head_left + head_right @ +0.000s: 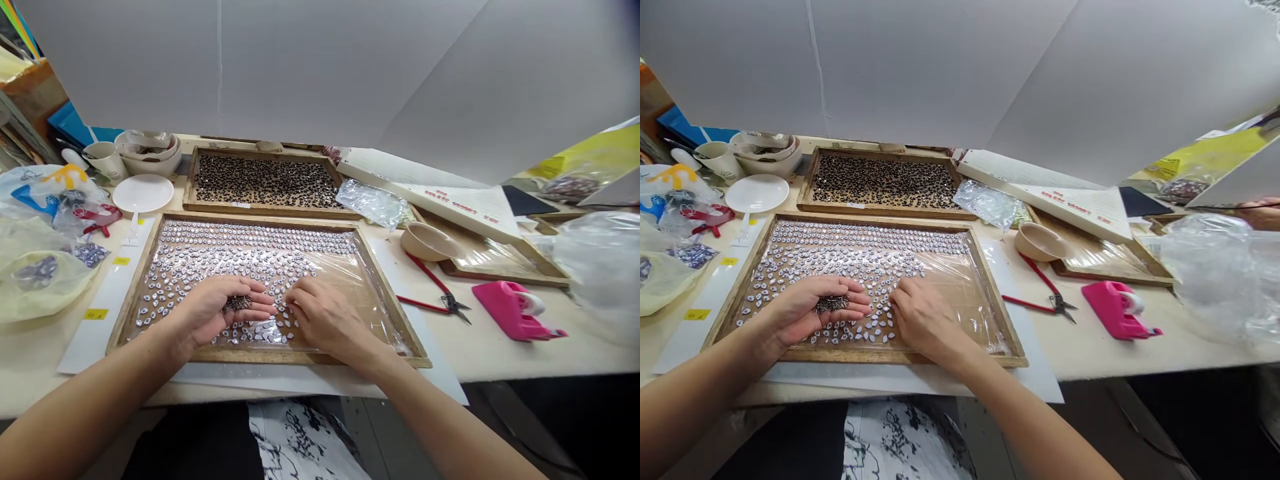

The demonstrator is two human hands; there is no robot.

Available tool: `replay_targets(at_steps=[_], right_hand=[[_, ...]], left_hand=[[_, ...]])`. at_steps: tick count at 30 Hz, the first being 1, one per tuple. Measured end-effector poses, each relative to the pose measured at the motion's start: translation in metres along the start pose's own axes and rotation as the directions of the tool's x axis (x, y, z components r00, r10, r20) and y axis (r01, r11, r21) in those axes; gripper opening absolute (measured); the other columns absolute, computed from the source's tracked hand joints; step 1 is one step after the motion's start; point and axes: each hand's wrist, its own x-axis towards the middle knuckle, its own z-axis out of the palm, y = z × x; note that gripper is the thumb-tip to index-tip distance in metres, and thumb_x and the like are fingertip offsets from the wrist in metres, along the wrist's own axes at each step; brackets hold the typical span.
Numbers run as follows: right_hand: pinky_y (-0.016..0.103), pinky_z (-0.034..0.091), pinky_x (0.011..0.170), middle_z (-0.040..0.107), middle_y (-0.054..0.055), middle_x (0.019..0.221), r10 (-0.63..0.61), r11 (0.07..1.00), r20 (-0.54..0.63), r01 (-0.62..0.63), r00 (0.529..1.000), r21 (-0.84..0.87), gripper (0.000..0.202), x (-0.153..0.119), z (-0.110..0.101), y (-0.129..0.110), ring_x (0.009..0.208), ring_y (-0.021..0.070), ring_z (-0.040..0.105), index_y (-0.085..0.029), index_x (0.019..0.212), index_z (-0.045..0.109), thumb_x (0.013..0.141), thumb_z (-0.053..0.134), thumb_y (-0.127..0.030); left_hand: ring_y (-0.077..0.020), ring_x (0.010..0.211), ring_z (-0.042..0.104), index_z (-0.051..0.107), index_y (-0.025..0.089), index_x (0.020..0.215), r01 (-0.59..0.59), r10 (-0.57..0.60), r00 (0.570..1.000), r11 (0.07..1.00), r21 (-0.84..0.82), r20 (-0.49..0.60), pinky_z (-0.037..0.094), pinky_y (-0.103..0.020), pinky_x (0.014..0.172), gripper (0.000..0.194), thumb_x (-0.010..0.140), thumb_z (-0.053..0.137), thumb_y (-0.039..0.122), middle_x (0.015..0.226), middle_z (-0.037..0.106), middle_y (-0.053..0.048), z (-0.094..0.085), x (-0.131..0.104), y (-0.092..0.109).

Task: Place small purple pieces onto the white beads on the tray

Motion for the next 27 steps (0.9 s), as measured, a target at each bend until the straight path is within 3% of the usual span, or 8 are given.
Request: replay_targets(at_steps=[9, 12, 16, 20, 23, 27], right_hand=[[0.031, 0.037, 0.062, 0.053, 0.008, 0.076, -0.006, 0.999, 0.02, 0.006, 1.0, -0.032, 0.023, 0.002, 0.0, -0.002, 0.071, 0.018, 0.045, -0.016, 0.073, 0.056, 0.085, 0.038, -0.009], [0.032, 0.04, 0.061, 0.055, 0.008, 0.08, 0.003, 1.0, 0.023, -0.003, 1.0, 0.027, 0.021, 0.002, -0.008, -0.002, 0.072, 0.0186, 0.048, -0.015, 0.082, 0.059, 0.085, 0.039, -0.009], [0.034, 0.044, 0.065, 0.057, 0.009, 0.091, 0.012, 0.989, -0.141, 0.01, 0.99, 0.15, 0.018, 0.008, -0.023, -0.008, 0.077, 0.0193, 0.053, -0.017, 0.097, 0.059, 0.085, 0.045, -0.012], [0.03, 0.044, 0.065, 0.056, 0.006, 0.085, -0.027, 0.95, -0.239, 0.099, 0.971, 0.296, 0.016, 0.021, -0.029, -0.024, 0.075, 0.0162, 0.053, -0.017, 0.09, 0.06, 0.086, 0.046, -0.01], [0.03, 0.044, 0.065, 0.056, 0.007, 0.084, -0.066, 0.934, -0.211, 0.134, 0.975, 0.331, 0.016, 0.031, -0.024, -0.036, 0.074, 0.0161, 0.052, -0.015, 0.091, 0.062, 0.086, 0.047, -0.01], [0.03, 0.042, 0.065, 0.056, 0.007, 0.082, -0.053, 0.955, -0.175, 0.101, 0.983, 0.278, 0.017, 0.038, -0.017, -0.041, 0.075, 0.0172, 0.051, -0.014, 0.093, 0.063, 0.084, 0.05, -0.01]], left_hand=[[-0.0234, 0.077, 0.069, 0.062, 0.004, 0.083, -0.005, 0.006, 0.999, 1.0, -0.02, 0.036, 0.057, -0.033, 0.075, 0.014, 0.079, 0.05, 0.004, 0.083, 0.069, -0.02, -0.005, 0.001, -0.004], [-0.0243, 0.079, 0.069, 0.063, 0.003, 0.084, 0.013, -0.011, 0.999, 0.999, -0.051, 0.041, 0.057, -0.033, 0.075, 0.015, 0.081, 0.05, 0.009, 0.085, 0.068, -0.02, -0.005, 0.002, -0.004], [-0.0235, 0.076, 0.068, 0.064, 0.003, 0.079, 0.051, -0.047, 0.998, 0.995, -0.088, 0.043, 0.056, -0.035, 0.077, 0.018, 0.082, 0.049, 0.013, 0.082, 0.068, -0.019, -0.002, 0.002, -0.005], [-0.0225, 0.076, 0.067, 0.065, 0.004, 0.075, 0.0, 0.009, 0.998, 0.99, -0.142, 0.068, 0.056, -0.039, 0.079, 0.019, 0.081, 0.05, 0.013, 0.08, 0.067, -0.015, -0.004, 0.002, -0.006], [-0.0187, 0.071, 0.065, 0.065, 0.006, 0.072, -0.065, 0.076, 0.996, 0.984, -0.169, 0.057, 0.058, -0.039, 0.072, 0.018, 0.08, 0.05, 0.01, 0.076, 0.065, -0.01, -0.005, 0.002, -0.008], [-0.0147, 0.064, 0.062, 0.063, 0.008, 0.07, -0.034, 0.038, 0.999, 0.978, -0.206, 0.015, 0.059, -0.032, 0.059, 0.02, 0.082, 0.048, 0.011, 0.071, 0.062, -0.007, -0.004, 0.003, -0.009]])
